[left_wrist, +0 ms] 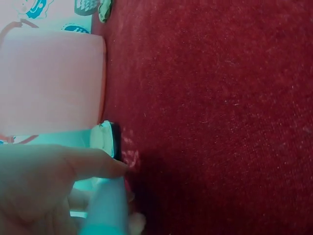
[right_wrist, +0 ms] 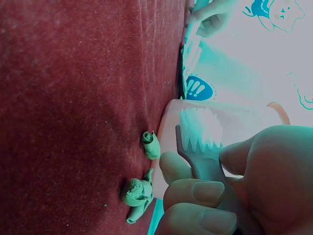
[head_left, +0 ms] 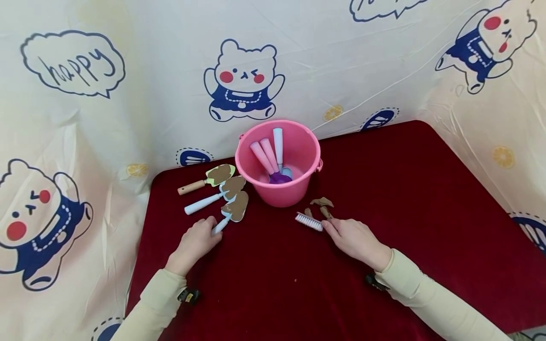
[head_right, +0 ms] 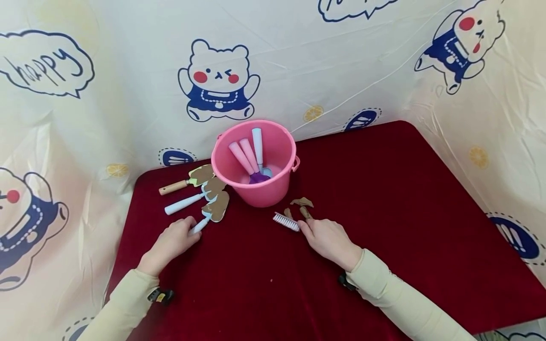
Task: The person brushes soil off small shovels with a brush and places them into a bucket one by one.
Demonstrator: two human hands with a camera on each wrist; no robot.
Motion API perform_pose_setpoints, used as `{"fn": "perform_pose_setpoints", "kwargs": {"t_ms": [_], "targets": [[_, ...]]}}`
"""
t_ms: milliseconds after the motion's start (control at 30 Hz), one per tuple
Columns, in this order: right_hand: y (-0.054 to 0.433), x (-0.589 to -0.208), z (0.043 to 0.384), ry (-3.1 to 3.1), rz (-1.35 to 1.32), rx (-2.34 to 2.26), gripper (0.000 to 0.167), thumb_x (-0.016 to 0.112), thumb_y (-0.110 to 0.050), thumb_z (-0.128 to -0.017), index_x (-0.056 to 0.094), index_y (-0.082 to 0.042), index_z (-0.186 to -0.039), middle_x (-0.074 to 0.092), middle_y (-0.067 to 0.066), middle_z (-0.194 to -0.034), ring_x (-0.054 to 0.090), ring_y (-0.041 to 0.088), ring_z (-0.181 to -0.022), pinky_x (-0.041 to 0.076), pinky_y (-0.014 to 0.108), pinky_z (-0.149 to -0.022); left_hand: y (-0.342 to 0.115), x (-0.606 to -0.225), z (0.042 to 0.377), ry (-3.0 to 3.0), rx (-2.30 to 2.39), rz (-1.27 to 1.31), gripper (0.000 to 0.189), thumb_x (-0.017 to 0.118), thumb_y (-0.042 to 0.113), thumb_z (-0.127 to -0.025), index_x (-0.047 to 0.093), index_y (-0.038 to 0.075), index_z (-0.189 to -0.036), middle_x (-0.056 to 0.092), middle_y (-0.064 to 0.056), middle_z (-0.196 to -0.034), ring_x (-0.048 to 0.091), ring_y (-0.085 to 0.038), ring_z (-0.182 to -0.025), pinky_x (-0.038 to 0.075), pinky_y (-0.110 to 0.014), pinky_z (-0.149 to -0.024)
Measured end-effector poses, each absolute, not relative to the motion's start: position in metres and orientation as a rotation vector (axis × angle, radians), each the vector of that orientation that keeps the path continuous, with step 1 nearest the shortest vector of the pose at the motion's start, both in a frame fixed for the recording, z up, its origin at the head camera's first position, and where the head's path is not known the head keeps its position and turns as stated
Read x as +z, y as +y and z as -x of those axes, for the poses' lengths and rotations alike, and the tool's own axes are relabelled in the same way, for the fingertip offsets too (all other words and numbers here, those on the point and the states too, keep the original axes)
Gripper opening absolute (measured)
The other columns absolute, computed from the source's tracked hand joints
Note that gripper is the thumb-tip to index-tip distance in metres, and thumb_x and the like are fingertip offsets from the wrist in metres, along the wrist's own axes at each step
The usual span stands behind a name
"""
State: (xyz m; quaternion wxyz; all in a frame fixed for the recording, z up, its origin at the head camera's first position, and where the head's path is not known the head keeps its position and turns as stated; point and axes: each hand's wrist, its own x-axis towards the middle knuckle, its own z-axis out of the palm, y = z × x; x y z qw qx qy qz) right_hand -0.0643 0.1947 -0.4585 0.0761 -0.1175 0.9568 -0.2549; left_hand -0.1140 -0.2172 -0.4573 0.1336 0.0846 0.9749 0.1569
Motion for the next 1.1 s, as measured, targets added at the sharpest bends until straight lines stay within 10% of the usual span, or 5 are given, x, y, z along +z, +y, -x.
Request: {"fn": "perform_pose_setpoints", "kwargs": {"t_ms": [1100], "targets": [[0.178, -0.449, 0.062, 2.911, 0.552, -0.818, 0.03, 0.057, -0.033, -0.108, 0.051, -0.013, -0.086, 0.039, -0.005, -0.057, 0.037, 0.007, -0.046, 0.035, 0.026, -0.044, -0.134, -0.414, 0.072, 2.707, 0.641, -0.646, 0.006, 0.071, 0.012, -0.092, 0.065, 0.012, -0.093, 0.05, 0.005, -0.064, 0.045, -0.01, -0.051, 0.041, -0.027, -0.049]]}}
